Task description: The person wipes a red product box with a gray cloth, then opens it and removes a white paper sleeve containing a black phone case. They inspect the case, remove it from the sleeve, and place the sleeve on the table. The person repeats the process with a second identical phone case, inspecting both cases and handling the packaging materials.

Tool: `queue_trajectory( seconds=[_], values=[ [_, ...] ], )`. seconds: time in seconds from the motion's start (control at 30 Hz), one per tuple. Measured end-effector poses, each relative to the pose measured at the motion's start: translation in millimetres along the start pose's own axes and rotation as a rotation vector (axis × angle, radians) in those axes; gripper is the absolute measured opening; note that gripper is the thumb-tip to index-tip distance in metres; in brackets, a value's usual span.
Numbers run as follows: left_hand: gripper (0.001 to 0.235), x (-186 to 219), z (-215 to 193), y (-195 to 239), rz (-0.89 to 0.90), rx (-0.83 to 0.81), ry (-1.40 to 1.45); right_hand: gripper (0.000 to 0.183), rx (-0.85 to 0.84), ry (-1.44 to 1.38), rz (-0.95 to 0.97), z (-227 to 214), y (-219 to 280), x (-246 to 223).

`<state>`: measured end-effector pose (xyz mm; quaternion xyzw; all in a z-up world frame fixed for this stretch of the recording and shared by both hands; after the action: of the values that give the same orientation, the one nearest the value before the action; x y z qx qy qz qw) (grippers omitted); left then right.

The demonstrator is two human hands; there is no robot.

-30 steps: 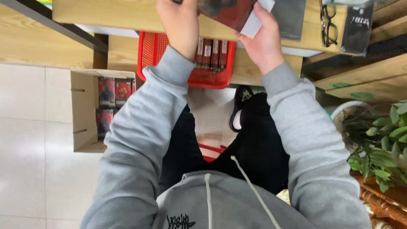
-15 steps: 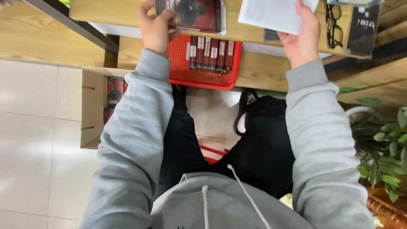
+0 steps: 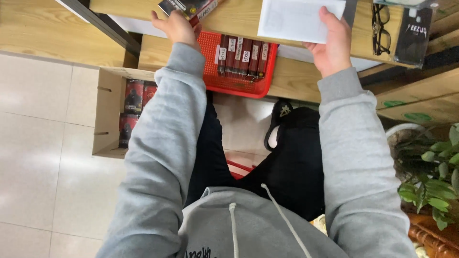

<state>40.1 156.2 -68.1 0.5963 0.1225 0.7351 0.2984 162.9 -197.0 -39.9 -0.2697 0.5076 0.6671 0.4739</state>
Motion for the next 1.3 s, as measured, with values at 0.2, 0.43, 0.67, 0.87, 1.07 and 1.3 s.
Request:
queue_trajectory(
  seconds=[0.2, 0.43, 0.67, 0.87, 1.07, 1.3],
  values=[
    [0.072, 0.4, 2.9, 1.0, -0.03, -0.021, 0.073, 0.029, -0.073, 0.145, -0.05, 10.5, 1.4, -6.0],
    [0.055, -22.1, 1.3, -26.1, 0.018, 0.05, -0.247, 0.023, -0.105, 0.39, -0.064, 12.6, -9.4, 6.8],
    [0.061, -30.4, 2.4, -8.2, -0.156, 0.006, -0.486, 0.024, -0.093, 0.421, -0.011, 18.4, 2.7, 14.7],
    [0.09, -26.9, -4.4, -33.5, 0.122, 0.021, -0.699, 0.018, -0.1, 0.515, -0.214, 13.5, 3.6, 4.8],
    [0.038, -2.6, 55.1, 50.1, 0.887, -0.278, -1.015, 0.015, -0.134, 0.832, -0.833, 44.8, 24.6, -47.5],
    [0.07, -37.1, 96.0, 83.8, 1.124, -0.381, -1.492, 0.027, -0.159, 1.286, -1.373, 94.7, 38.1, -55.0]
  ],
)
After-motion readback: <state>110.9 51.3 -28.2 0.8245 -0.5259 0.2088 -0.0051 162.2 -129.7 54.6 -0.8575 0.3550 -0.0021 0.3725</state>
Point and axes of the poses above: each hand's wrist, its own y-axis away from the middle knuckle, its own z-axis out of the palm, x = y × z, the point moved 9 cm from there along -y, towards the middle knuckle, and after that the axes turned 5 degrees about x, right-handed, at the moved point
